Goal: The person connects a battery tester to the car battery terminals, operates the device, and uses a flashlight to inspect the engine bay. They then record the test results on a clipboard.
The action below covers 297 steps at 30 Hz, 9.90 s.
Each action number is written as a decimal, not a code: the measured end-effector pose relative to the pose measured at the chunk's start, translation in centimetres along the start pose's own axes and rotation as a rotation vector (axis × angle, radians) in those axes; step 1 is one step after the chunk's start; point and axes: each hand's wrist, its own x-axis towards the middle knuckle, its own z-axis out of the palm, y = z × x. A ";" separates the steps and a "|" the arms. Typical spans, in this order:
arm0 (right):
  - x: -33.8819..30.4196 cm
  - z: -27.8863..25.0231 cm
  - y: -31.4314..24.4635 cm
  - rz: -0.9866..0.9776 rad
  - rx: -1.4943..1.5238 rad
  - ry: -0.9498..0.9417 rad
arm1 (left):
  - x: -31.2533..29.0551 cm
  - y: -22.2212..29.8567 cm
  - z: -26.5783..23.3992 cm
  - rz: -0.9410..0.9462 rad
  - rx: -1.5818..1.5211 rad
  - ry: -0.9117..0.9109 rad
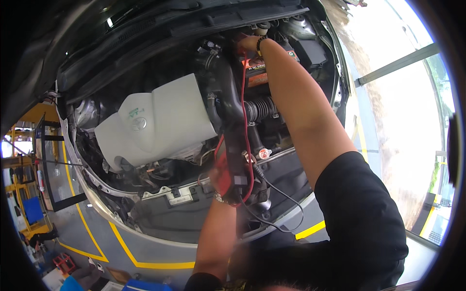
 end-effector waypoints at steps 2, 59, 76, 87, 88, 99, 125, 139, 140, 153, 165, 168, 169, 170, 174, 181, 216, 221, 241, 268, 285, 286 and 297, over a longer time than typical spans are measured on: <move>1.9 -1.5 1.7 -0.043 -0.004 -0.012 | 0.8 -0.7 -0.6 -0.020 0.026 -0.050; -39.3 22.9 24.4 -0.323 -0.112 -1.019 | -35.0 -2.5 6.5 -0.093 -0.125 0.535; 14.0 -4.3 5.5 -0.368 -0.828 0.650 | -37.1 -5.2 10.3 0.237 -0.074 0.550; 8.5 0.2 4.9 -0.564 -0.558 0.452 | -36.9 -6.5 10.4 0.332 -0.101 0.560; 7.6 0.3 4.8 -0.620 -0.705 0.525 | -36.9 -6.6 10.4 0.335 -0.105 0.554; 5.4 0.8 4.3 -0.569 -0.896 0.424 | -34.4 -5.5 12.2 0.307 -0.062 0.616; 13.3 -6.4 5.2 -0.510 -1.269 0.388 | -37.0 -4.0 12.3 0.402 0.058 0.864; 15.7 3.7 7.4 -0.629 -1.368 0.315 | -38.1 -6.4 15.5 0.388 0.004 0.977; 17.8 -4.3 9.6 -0.615 -1.493 0.355 | -39.9 -6.2 12.5 0.333 -0.079 0.876; -34.1 40.5 8.5 -1.117 -0.621 -0.682 | -55.4 -13.3 14.1 1.074 -0.108 0.688; -83.0 69.7 3.7 -0.421 -0.084 -1.666 | -86.5 -3.9 19.7 0.779 0.847 0.705; -84.0 73.3 1.8 -0.403 0.129 -1.590 | -93.6 -2.0 21.4 0.671 1.021 0.825; -83.7 74.3 1.5 -0.381 0.163 -1.556 | -95.7 -1.5 21.6 0.632 1.066 0.860; -83.5 75.7 1.5 -0.294 0.170 -1.525 | -97.6 -1.1 21.5 0.645 0.967 0.898; -82.8 83.5 0.9 -0.140 0.158 -1.425 | -104.1 1.9 19.7 0.721 0.819 0.900; -84.6 102.3 -1.6 0.061 0.024 -1.666 | -117.2 9.1 15.8 0.986 0.668 0.893; -114.0 165.3 -19.7 0.157 -0.111 -1.937 | -171.2 34.0 25.5 1.126 -0.004 3.398; -124.5 176.6 -29.6 0.111 -0.045 -1.985 | -175.2 27.6 22.4 0.922 -0.905 2.954; -130.0 202.9 -32.6 0.211 -0.373 -2.328 | -176.4 55.8 32.4 1.262 1.061 2.461; -138.7 198.5 -26.4 0.002 -0.555 -2.646 | -161.4 23.9 42.1 1.544 -1.057 3.084; -157.6 193.0 -11.9 -1.706 -1.797 -2.182 | -140.9 22.4 45.5 1.275 -1.452 2.835; -157.9 193.7 -13.3 -1.800 -1.853 -2.192 | -142.4 22.8 45.9 1.256 -1.402 2.846; -130.4 218.4 -29.5 -1.089 -1.165 -1.755 | -162.8 21.0 38.4 1.706 -0.685 2.438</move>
